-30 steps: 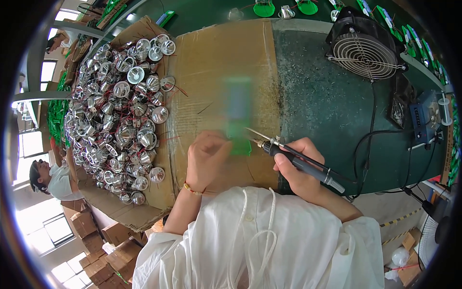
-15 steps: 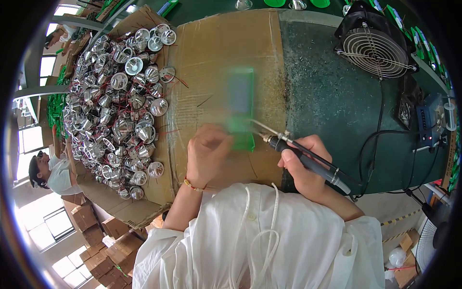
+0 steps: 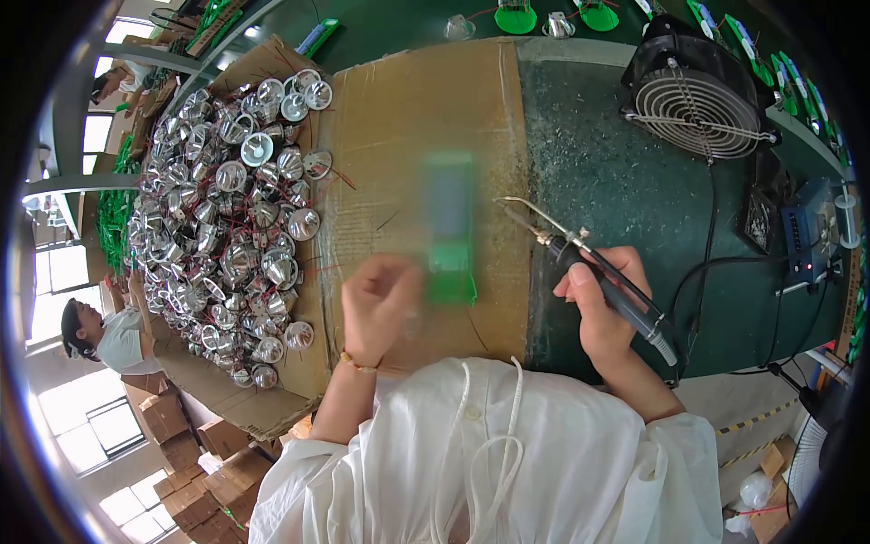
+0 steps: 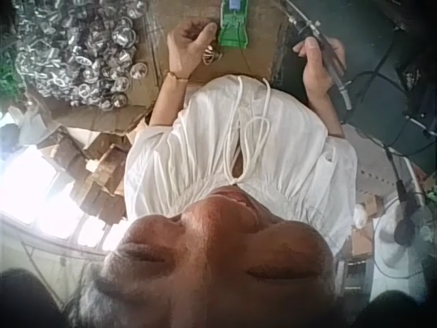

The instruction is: The person solders wires to circuit boards with a soldering iron, then assembles the circuit boards into plastic casings by hand.

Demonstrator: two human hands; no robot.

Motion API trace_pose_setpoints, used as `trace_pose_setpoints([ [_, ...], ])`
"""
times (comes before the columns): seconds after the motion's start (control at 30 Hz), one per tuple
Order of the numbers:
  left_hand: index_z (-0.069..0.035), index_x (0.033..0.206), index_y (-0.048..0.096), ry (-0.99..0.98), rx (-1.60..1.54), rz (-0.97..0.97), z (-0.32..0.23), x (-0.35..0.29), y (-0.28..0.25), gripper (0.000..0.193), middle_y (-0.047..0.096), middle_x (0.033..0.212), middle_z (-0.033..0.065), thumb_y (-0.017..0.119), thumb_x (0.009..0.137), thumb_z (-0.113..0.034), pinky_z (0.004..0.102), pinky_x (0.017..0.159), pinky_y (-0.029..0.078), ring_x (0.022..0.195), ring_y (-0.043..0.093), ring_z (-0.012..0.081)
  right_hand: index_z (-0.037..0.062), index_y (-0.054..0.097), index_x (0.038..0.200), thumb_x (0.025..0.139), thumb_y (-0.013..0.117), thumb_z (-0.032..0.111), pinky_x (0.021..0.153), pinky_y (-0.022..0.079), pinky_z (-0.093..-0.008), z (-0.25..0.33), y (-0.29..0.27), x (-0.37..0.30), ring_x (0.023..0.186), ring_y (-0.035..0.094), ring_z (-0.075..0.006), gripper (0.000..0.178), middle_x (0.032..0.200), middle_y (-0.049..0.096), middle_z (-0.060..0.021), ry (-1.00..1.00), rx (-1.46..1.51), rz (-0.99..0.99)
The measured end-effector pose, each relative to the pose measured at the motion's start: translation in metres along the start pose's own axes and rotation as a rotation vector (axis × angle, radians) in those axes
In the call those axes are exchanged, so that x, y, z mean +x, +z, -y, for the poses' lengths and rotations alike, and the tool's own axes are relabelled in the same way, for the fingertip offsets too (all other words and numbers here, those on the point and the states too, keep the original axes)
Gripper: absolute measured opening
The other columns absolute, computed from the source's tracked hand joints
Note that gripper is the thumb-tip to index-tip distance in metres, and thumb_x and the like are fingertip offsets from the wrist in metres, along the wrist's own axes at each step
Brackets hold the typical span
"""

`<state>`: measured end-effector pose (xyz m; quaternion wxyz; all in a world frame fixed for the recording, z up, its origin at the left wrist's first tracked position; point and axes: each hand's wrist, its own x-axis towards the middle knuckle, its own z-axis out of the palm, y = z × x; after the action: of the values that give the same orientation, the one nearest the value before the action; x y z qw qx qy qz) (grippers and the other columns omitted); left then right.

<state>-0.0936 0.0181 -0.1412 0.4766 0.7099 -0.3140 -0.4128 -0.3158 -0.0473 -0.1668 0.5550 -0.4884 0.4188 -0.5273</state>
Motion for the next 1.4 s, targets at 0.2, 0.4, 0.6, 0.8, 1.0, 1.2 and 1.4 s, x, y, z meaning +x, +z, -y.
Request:
trace_pose_setpoints([
  [0.2,-0.004,0.065,0.06,0.155,0.596,0.284,0.0,0.031,0.005,0.016,0.058,0.062,0.016,0.058,0.07,-0.02,0.0419,0.056,0.047,0.057,0.057,0.0335,0.0,0.049,0.086,0.084,0.053,0.012,0.048,0.04,-0.0224,-0.028,-0.012,0.014,0.051,0.051,-0.0119,0.013,0.06,0.056,-0.0071,0.001,-0.17,-0.159],
  [0.4,-0.005,0.057,0.062,0.462,0.645,-0.107,-0.044,0.17,0.037,0.01,0.058,0.058,0.0166,0.061,0.058,-0.015,0.0389,0.059,0.05,0.059,0.059,0.0332,-0.0026,0.047,0.095,0.087,0.052,0.011,0.059,0.037,-0.0264,-0.032,-0.038,0.014,0.06,0.042,-0.0144,0.016,0.062,0.041,-0.0051,0.054,-0.115,-0.194],
  [0.6,-0.008,0.069,0.069,0.362,0.67,-0.37,-0.036,0.325,0.02,0.01,0.064,0.071,0.0106,0.067,0.066,-0.018,0.0323,0.068,0.052,0.068,0.063,0.0263,0.0015,0.046,0.089,0.088,0.05,0.018,0.062,0.034,-0.0257,-0.035,-0.011,0.016,0.066,0.043,-0.0129,0.017,0.066,0.043,-0.0035,0.114,-0.251,-0.167],
  [0.8,-0.005,0.069,0.068,0.322,0.381,-0.297,-0.058,0.324,0.041,0.02,0.063,0.067,0.012,0.065,0.071,-0.025,0.0334,0.065,0.051,0.065,0.063,0.0261,0.0006,0.046,0.094,0.085,0.054,0.019,0.062,0.036,-0.0295,-0.064,-0.063,0.001,0.067,0.044,-0.0166,0.022,0.068,0.047,-0.0089,0.074,-0.19,-0.274],
  [1.0,-0.001,0.066,0.063,0.502,0.317,-0.463,-0.052,0.324,0.035,0.029,0.061,0.063,0.0145,0.057,0.078,-0.027,0.036,0.063,0.049,0.063,0.061,0.0289,-0.0038,0.049,0.101,0.083,0.059,0.032,0.069,0.043,-0.0472,-0.046,-0.024,0.011,0.063,0.052,-0.0245,0.041,0.072,0.057,-0.0148,-0.096,-0.239,-0.257],
  [1.2,0.0,0.067,0.06,0.551,0.256,-0.495,-0.063,0.315,0.055,0.032,0.06,0.067,0.0171,0.054,0.08,-0.029,0.039,0.06,0.046,0.065,0.059,0.0322,0.0024,0.046,0.096,0.087,0.053,0.021,0.058,0.034,-0.0248,-0.046,-0.041,0.006,0.064,0.044,-0.0126,0.022,0.068,0.046,-0.004,0.088,-0.177,-0.372],
  [1.4,-0.002,0.09,0.055,0.596,0.243,-0.314,-0.036,0.303,0.03,0.022,0.053,0.085,0.0133,0.057,0.079,-0.021,0.0375,0.065,0.045,0.073,0.055,0.0293,0.0043,0.045,0.087,0.09,0.049,0.023,0.056,0.035,-0.0237,-0.023,-0.009,0.012,0.061,0.044,-0.0116,0.019,0.066,0.046,-0.004,0.124,-0.235,-0.209],
])
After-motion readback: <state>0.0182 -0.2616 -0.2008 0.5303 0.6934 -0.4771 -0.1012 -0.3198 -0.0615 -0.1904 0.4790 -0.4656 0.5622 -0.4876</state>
